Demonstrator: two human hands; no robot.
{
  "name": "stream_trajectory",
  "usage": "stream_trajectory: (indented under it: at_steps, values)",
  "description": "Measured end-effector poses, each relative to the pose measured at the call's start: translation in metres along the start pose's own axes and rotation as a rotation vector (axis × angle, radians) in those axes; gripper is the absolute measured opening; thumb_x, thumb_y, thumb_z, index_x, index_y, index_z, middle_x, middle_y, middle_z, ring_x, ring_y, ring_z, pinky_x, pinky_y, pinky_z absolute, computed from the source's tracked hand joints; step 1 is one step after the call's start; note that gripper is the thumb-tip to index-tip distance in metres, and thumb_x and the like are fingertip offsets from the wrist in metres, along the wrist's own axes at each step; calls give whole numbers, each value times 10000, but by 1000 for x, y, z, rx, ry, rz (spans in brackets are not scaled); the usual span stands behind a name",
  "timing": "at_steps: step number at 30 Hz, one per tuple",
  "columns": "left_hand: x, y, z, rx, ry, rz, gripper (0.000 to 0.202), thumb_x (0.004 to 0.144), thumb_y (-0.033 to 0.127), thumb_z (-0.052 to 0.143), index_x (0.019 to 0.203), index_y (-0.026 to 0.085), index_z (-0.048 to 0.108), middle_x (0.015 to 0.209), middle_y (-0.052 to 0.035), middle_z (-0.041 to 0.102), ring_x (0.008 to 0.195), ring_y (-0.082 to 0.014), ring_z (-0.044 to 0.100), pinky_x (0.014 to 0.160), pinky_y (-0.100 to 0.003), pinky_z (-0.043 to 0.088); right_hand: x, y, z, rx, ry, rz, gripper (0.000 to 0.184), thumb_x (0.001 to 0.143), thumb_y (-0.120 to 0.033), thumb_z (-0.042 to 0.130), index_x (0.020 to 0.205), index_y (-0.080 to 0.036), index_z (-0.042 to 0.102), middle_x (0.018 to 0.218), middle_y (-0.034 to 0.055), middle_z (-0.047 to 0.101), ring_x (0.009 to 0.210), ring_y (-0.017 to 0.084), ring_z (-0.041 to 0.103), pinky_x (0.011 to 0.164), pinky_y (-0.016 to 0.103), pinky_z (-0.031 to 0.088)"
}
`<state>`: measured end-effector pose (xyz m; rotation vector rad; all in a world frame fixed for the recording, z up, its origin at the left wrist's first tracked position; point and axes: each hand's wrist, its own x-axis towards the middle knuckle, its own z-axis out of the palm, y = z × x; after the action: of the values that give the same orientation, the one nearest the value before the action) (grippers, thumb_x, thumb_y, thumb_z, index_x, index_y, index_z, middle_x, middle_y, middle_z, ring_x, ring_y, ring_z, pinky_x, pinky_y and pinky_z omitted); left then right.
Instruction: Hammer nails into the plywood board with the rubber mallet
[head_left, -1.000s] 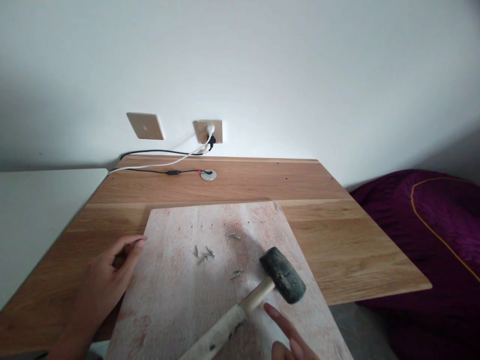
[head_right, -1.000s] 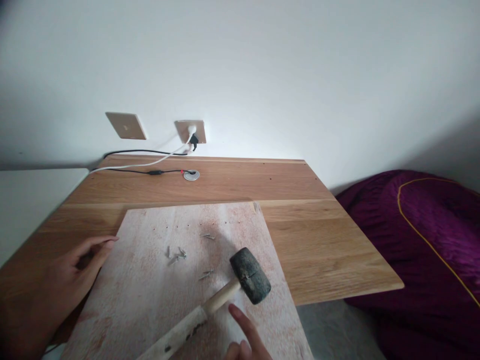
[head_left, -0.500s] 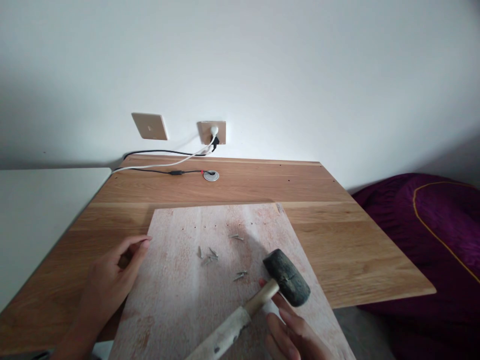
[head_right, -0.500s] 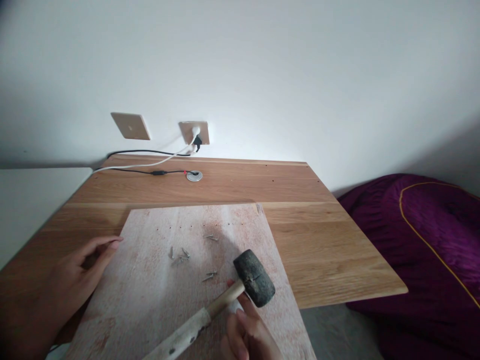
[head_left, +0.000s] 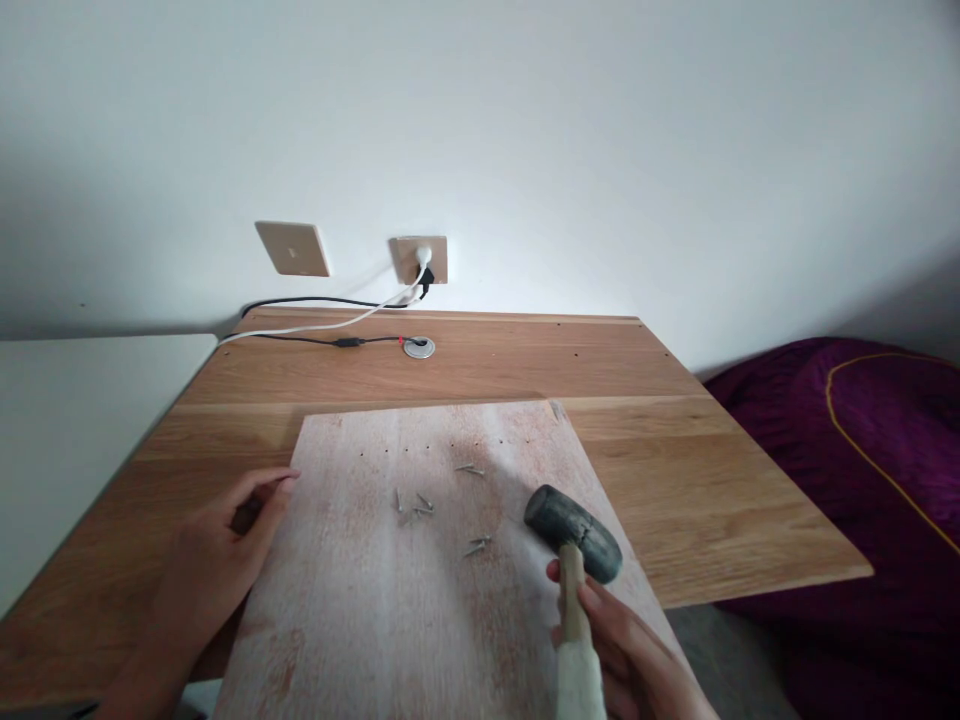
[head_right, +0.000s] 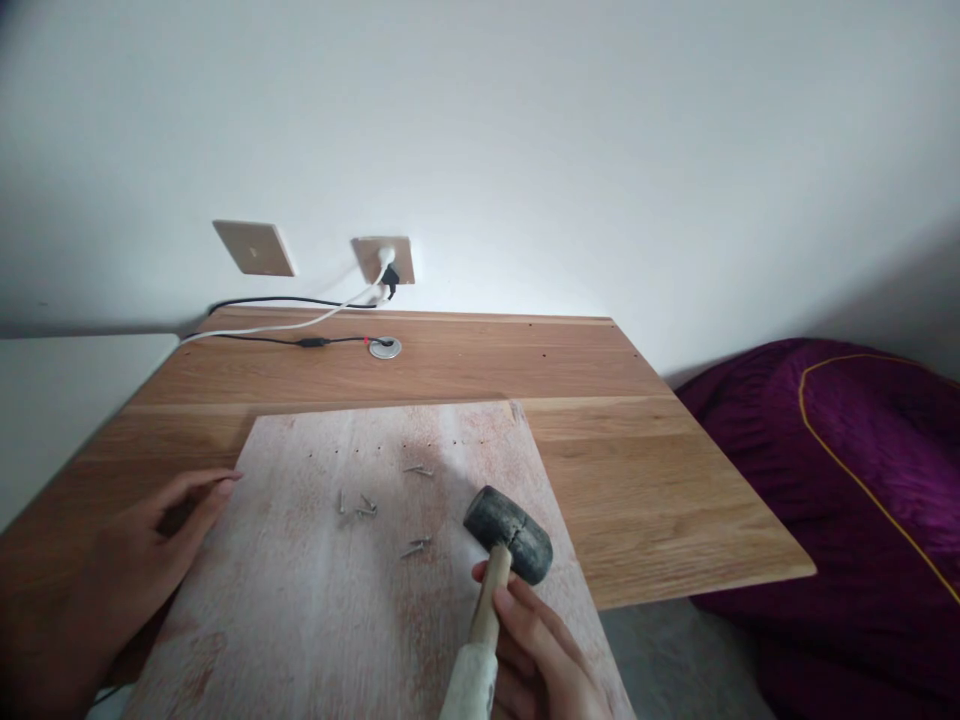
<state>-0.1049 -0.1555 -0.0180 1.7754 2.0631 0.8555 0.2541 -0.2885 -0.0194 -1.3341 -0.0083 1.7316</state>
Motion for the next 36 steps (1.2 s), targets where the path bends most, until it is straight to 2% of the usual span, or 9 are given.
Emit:
stream_trajectory:
  at_steps: [5,8,12,16,19,22,24,30,36]
  values:
    - [-2,-6,2,36,82,79,358,918,540,512,947,289,767,828,2,818,742,-251,790,692,-358,600,5,-15,7,53,-23,-270,349,733,-456,978,969,-239,840,856,28,735,786,183,701,633,241,555]
    - [0,-3,4,50,97,144,350,912,529,555,948,255,771,816,-21,812,714,-247,771,691,-356,592,1,-34,5,-40,5,-376,349,751,-465,956,988,-241,833,1054,71,777,988,265,733,730,315,589]
    - [6,24,10,-1,72,372,302,964,464,566,987,238,765,831,-20,789,722,-204,745,722,-316,577,-5,-63,0,-184,-57,-475,333,875,-437,847,1136,-248,761,837,14,704,707,187,673,674,315,568]
    - [17,73,25,-49,-180,726,179,1022,274,575,1090,231,735,916,-14,770,829,-185,739,778,-302,571,-2,-89,-8,-403,-57,-568,216,960,-415,723,1075,-240,672,721,-35,576,520,127,510,465,247,440]
    - [26,106,42,43,-398,965,134,998,194,661,1116,216,722,1005,-30,769,931,-219,737,851,-351,571,9,-105,-12,-856,39,-690,321,1027,-530,626,892,-239,617,609,-36,538,484,141,503,459,263,419]
    - [35,126,58,218,-528,1061,168,959,138,716,1119,189,721,1064,-59,761,989,-255,732,898,-400,567,21,-113,-10,-1277,129,-876,318,1044,-529,574,907,-253,651,548,-20,594,480,187,599,500,290,425]
    - [38,134,67,308,-552,1117,187,942,93,710,1109,177,714,1054,-64,747,1010,-267,722,929,-420,555,30,-114,-7,-1410,148,-987,258,1046,-479,551,995,-263,682,663,23,728,575,240,717,538,308,448]
    - [37,138,78,406,-472,1200,218,924,19,670,1073,179,675,1056,-74,700,1012,-273,694,910,-418,528,47,-110,-7,-1612,196,-1153,224,1077,-399,479,1049,-272,661,829,58,809,666,276,780,565,327,460]
    - [40,139,81,326,-534,1222,230,913,-25,620,992,188,649,962,-45,689,912,-243,694,865,-390,530,58,-106,-16,-1661,212,-1132,232,1098,-392,446,1058,-261,633,872,76,807,698,300,786,598,360,469]
